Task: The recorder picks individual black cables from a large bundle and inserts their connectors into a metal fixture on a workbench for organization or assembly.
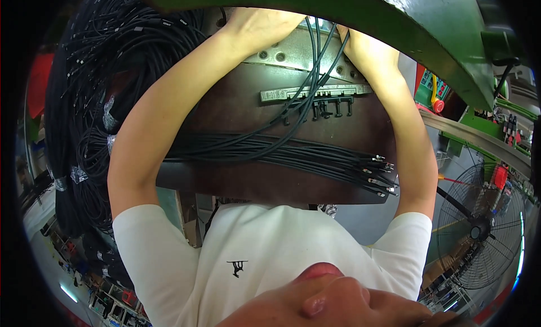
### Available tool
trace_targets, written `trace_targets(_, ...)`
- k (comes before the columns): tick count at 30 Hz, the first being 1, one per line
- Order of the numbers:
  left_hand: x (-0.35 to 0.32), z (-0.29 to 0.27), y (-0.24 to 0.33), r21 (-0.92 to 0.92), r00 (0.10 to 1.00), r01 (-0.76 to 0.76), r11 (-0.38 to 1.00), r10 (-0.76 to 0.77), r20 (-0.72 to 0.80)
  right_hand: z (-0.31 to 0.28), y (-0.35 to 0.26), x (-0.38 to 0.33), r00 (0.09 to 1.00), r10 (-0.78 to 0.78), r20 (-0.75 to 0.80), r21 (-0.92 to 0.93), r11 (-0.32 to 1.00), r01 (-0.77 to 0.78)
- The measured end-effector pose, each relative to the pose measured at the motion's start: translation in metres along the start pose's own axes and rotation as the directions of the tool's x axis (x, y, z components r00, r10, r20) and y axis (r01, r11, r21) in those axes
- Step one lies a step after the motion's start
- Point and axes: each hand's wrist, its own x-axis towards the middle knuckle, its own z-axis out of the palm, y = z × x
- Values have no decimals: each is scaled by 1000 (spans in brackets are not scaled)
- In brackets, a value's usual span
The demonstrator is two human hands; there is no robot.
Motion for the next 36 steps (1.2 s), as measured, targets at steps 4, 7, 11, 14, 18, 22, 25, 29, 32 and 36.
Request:
trace_targets(4,-5,19,-1,-242,981,52,969,-96,-171,-2,1,0,1000,-20,-3,-22,1000,20)
trace_targets(7,-4,25,-12,-117,980,27,993,-50,-193,1,2,-2,999,32,1,41,999,-32)
trace_targets(11,-13,28,-27,121,977,4,993,22,-213,-1,1,-4,1000,15,0,37,999,-15)
trace_targets(14,-20,25,-34,295,972,-3,956,72,-223,-1,10,-5,998,56,-27,165,985,-51)
trace_targets(18,-8,9,-18,400,961,-11,916,120,-248,15,38,-11,980,-111,-165,145,980,136)
trace_targets(22,-18,0,2,371,975,63,926,22,-220,-13,14,3,989,142,50,226,963,-150)
trace_targets(25,-26,-12,31,270,963,234,934,-185,-195,-16,15,-11,967,242,76,423,871,-252)
trace_targets(29,-145,-72,87,-563,977,191,804,-99,190,-111,4,-121,963,262,-62,640,751,-163)
trace_targets(32,-268,-58,108,-553,644,576,602,82,760,-141,19,-267,476,827,-298,758,509,-409)
trace_targets(36,-337,34,108,6,766,580,815,-547,339,-111,-48,-372,361,860,361,361,227,-904)
